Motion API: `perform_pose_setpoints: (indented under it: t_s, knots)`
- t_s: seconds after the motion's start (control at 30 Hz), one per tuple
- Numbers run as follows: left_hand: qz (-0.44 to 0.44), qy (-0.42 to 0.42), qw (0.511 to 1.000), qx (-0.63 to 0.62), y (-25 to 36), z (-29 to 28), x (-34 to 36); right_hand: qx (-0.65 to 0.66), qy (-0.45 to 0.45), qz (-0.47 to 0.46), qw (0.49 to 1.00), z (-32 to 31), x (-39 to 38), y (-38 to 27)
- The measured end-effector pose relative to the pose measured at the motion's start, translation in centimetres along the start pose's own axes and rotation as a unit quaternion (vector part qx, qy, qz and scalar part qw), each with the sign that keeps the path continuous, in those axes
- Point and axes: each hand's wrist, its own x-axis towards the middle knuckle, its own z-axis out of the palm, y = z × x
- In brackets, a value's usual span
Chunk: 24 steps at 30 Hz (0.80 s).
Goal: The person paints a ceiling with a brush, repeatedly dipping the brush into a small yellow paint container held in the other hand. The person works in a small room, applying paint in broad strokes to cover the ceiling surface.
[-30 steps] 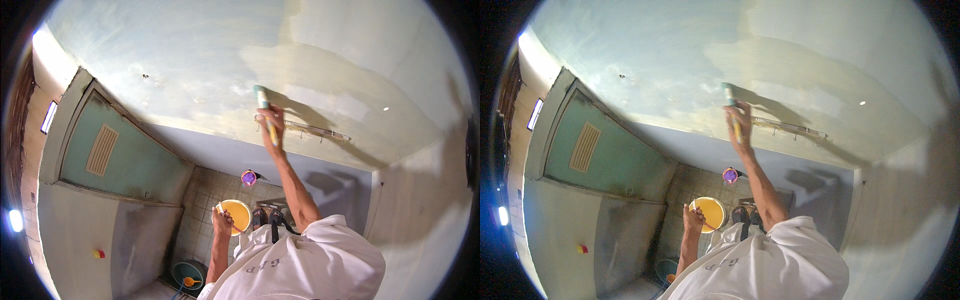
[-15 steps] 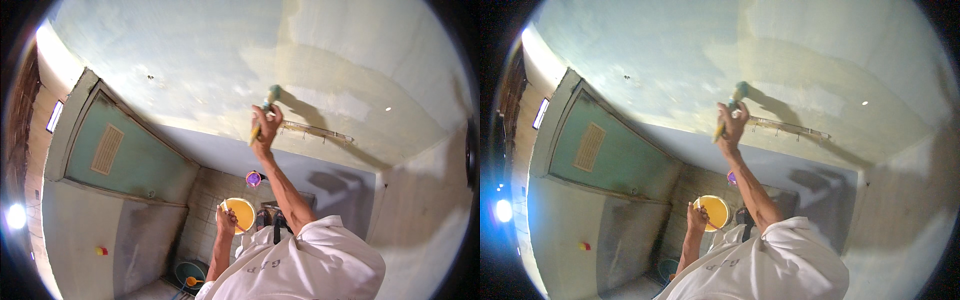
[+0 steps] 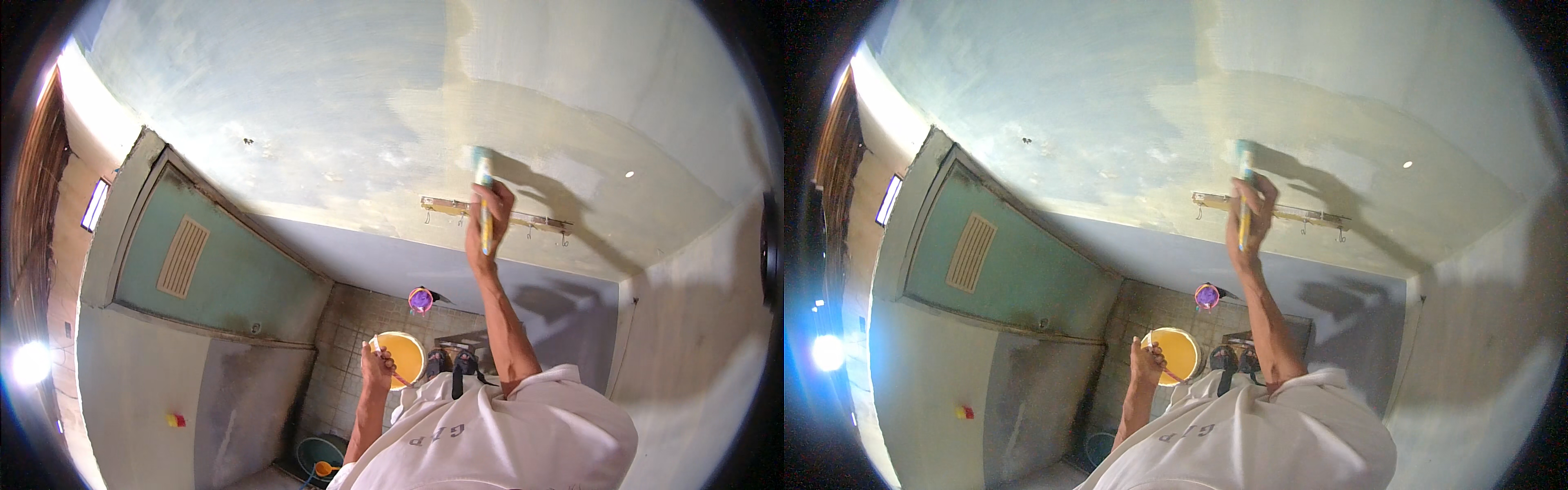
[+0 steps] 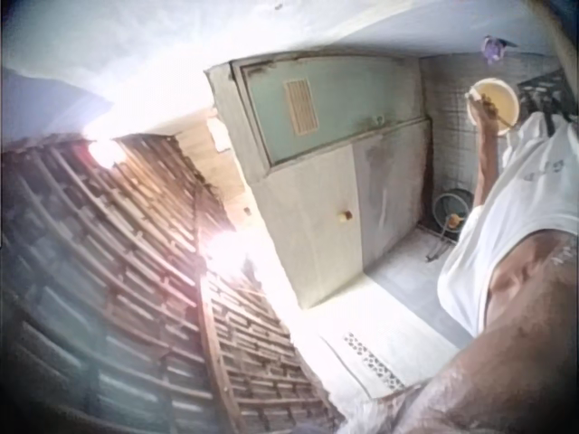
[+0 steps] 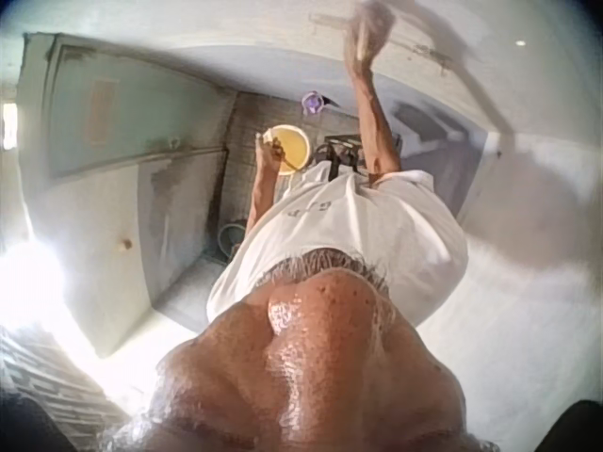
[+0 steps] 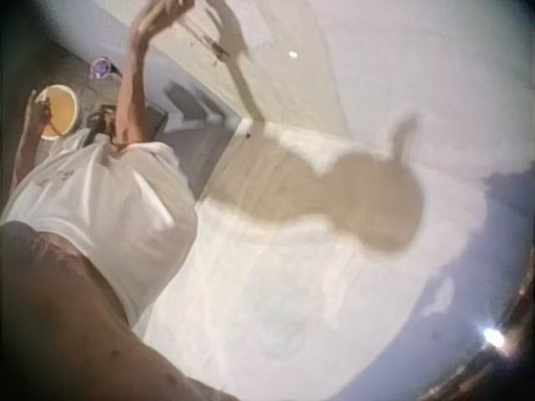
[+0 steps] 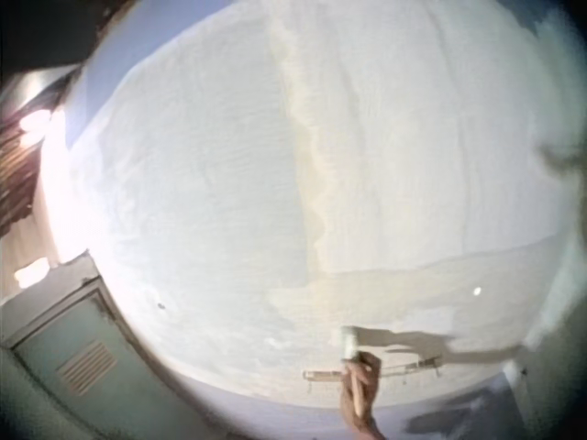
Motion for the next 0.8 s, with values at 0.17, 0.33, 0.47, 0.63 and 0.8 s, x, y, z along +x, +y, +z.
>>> perform_pose_setpoints:
  t_s: [0.17, 0.33, 0.47, 0.63, 0.8]
  knots:
    - [-0.012, -0.002, 1.0, 0.006, -0.3, -0.5, 0.5, -0.107, 0.05, -0.015, 0.993, 0.1, -0.3, -1.4]
    - [-0.009, 0.009, 1.0, 0.017, 0.3, 0.4, 0.1, -0.094, -0.015, 0.002, 0.995, 8.5, -2.4, -3.1]
    - [0.014, -0.016, 1.0, 0.011, 0.5, 0.9, -0.8, 0.029, -0.107, 0.018, 0.994, 11.2, -2.1, -4.4]
    - [0.019, -0.011, 1.0, 0.015, 0.7, 1.2, -1.1, 0.067, -0.075, 0.012, 0.995, 5.9, 0.3, -2.3]
    - [0.014, -0.029, 0.999, 0.024, 0.3, 0.9, 0.1, -0.066, -0.017, -0.021, 0.997, -4.6, 2.6, -1.7]
